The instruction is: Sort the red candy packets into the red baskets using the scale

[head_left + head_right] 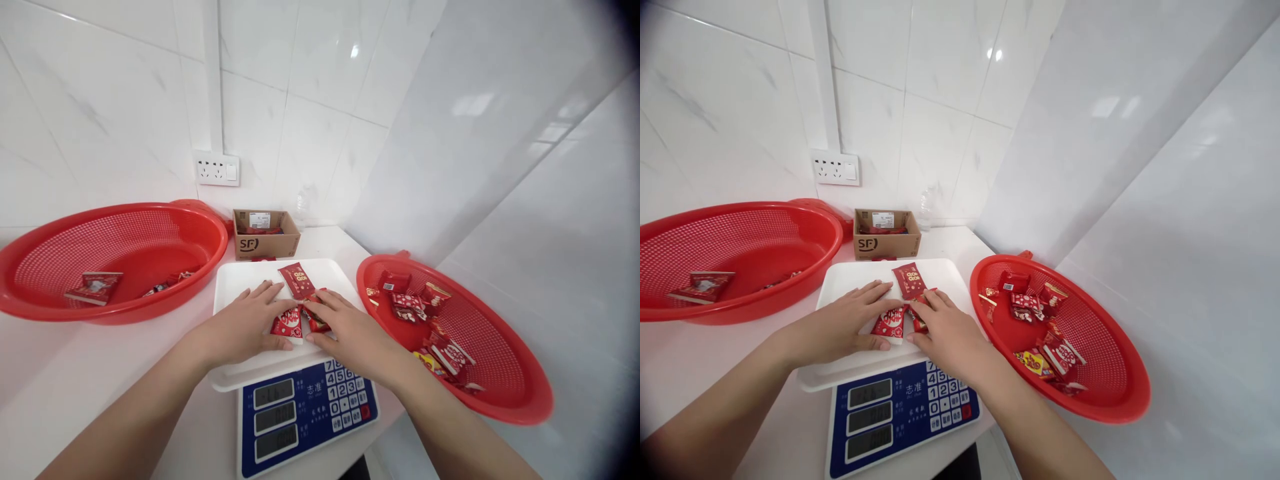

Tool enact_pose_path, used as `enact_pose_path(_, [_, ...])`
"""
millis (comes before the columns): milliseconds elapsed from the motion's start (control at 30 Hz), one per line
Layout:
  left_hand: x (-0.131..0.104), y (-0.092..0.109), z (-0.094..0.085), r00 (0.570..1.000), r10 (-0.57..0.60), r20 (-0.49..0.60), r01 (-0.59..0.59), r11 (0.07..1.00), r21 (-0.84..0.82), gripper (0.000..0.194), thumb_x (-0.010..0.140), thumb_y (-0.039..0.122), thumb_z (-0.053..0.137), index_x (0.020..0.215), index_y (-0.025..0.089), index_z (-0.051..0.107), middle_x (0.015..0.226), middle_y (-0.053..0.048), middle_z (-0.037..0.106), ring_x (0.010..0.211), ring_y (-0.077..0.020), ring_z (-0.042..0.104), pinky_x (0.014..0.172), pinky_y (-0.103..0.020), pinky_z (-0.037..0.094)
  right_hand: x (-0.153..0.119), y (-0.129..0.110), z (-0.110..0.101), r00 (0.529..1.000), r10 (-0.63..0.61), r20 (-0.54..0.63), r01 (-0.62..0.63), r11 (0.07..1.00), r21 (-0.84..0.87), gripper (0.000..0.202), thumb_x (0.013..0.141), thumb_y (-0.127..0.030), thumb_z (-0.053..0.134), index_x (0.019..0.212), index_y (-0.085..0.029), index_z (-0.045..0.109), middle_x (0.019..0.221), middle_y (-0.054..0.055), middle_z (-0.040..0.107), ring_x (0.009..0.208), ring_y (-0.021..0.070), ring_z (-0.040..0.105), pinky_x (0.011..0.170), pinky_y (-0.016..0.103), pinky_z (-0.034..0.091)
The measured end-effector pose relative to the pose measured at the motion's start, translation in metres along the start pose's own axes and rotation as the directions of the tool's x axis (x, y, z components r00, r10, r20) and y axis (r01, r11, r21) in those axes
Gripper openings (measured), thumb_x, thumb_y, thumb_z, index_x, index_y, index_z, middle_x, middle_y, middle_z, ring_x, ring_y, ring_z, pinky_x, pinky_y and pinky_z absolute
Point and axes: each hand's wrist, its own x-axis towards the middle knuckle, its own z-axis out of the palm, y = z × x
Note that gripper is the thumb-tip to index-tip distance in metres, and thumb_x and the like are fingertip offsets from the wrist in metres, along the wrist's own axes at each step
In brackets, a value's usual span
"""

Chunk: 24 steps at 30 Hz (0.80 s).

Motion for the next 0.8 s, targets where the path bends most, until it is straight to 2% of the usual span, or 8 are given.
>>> enact_pose_path(100, [0.000, 0.001, 0.001, 0.999, -0.025, 0.022, 0.025, 1.000, 0.002, 0.064, 0.084, 0.060, 0.050, 0.139, 0.028, 0.041, 0.155, -0.009, 0.025, 0.143, -0.0326, 0.013, 0.110, -0.051, 0.024, 0.000, 0.000, -0.002, 1.000, 0.003, -0.012, -0.004, 1.000, -0.023, 0.053, 0.087, -0.039, 0.053, 0.136, -0.020, 0.048, 0.148, 0.011, 0.039, 0.138, 0.0297, 0.031, 0.100, 0.050, 0.043])
enact_pose_path(233, [-0.001, -0.001, 0.000, 0.999, -0.036, -0.034, 0.035, 0.999, -0.021, 0.055, 0.087, 0.051, 0.051, 0.135, 0.025, 0.044, 0.151, -0.010, 0.033, 0.141, -0.0294, 0.022, 0.107, -0.044, 0.032, -0.001, -0.003, -0.007, 1.000, -0.005, 0.001, 0.005, 1.000, -0.020, 0.054, 0.086, -0.042, 0.055, 0.135, -0.021, 0.049, 0.144, 0.011, 0.044, 0.134, 0.0311, 0.037, 0.097, 0.051, 0.045])
enact_pose_path(300, [0.000, -0.002, 0.000, 0.999, -0.026, -0.043, 0.024, 0.999, -0.033, 0.056, 0.087, 0.052, 0.051, 0.135, 0.026, 0.044, 0.151, -0.010, 0.032, 0.140, -0.0292, 0.023, 0.106, -0.043, 0.034, 0.000, -0.002, -0.008, 1.000, -0.021, -0.018, 0.021, 1.000, 0.017, 0.051, 0.087, -0.043, 0.052, 0.134, -0.022, 0.052, 0.143, 0.010, 0.047, 0.132, 0.0308, 0.040, 0.097, 0.050, 0.045])
enact_pose_path(467, [0.001, 0.000, 0.001, 0.999, -0.013, -0.045, 0.013, 1.000, -0.009, 0.071, 0.084, 0.066, 0.044, 0.143, 0.028, 0.033, 0.155, -0.010, 0.024, 0.143, -0.0327, 0.012, 0.112, -0.053, 0.019, 0.009, 0.006, -0.005, 0.992, 0.017, -0.128, 0.003, 0.988, 0.156, 0.047, 0.094, -0.038, 0.038, 0.133, -0.017, 0.052, 0.144, 0.014, 0.045, 0.133, 0.0279, 0.039, 0.108, 0.048, 0.034])
enact_pose_path(567, [0.001, 0.004, 0.002, 1.000, 0.021, 0.000, -0.021, 1.000, -0.006, 0.080, 0.080, 0.073, 0.040, 0.147, 0.034, 0.022, 0.158, -0.008, 0.012, 0.144, -0.0344, 0.002, 0.112, -0.057, 0.011, 0.015, 0.012, -0.006, 0.984, -0.006, -0.175, 0.053, 0.962, 0.267, 0.043, 0.094, -0.031, 0.038, 0.133, -0.018, 0.052, 0.140, 0.011, 0.050, 0.129, 0.0239, 0.046, 0.108, 0.045, 0.035])
enact_pose_path(633, [0.001, 0.006, 0.003, 0.997, 0.063, 0.040, -0.063, 0.998, -0.002, 0.080, 0.078, 0.075, 0.040, 0.146, 0.039, 0.021, 0.159, -0.007, 0.007, 0.143, -0.0368, 0.000, 0.111, -0.061, 0.008, 0.019, 0.014, -0.006, 0.981, -0.021, -0.192, 0.080, 0.948, 0.307, 0.042, 0.092, -0.025, 0.039, 0.132, -0.019, 0.053, 0.136, 0.009, 0.054, 0.125, 0.0222, 0.050, 0.106, 0.044, 0.038])
enact_pose_path(733, [0.002, 0.005, 0.005, 0.993, 0.085, 0.076, -0.086, 0.996, 0.006, 0.077, 0.077, 0.074, 0.044, 0.144, 0.044, 0.023, 0.158, -0.005, 0.006, 0.142, -0.0385, 0.000, 0.109, -0.064, 0.006, 0.032, 0.014, -0.006, 0.981, -0.033, -0.191, 0.082, 0.964, 0.254, 0.044, 0.091, -0.018, 0.037, 0.132, -0.016, 0.053, 0.136, 0.010, 0.054, 0.126, 0.0229, 0.048, 0.106, 0.043, 0.038])
enact_pose_path(800, [0.002, 0.004, 0.007, 0.994, 0.080, 0.072, -0.081, 0.997, 0.007, 0.075, 0.078, 0.071, 0.047, 0.144, 0.044, 0.024, 0.158, -0.004, 0.007, 0.142, -0.0379, 0.000, 0.110, -0.063, 0.005, 0.044, 0.013, -0.004, 0.984, -0.065, -0.168, 0.097, 0.977, 0.190, 0.045, 0.091, -0.017, 0.036, 0.132, -0.013, 0.052, 0.139, 0.012, 0.051, 0.130, 0.0245, 0.044, 0.109, 0.044, 0.033])
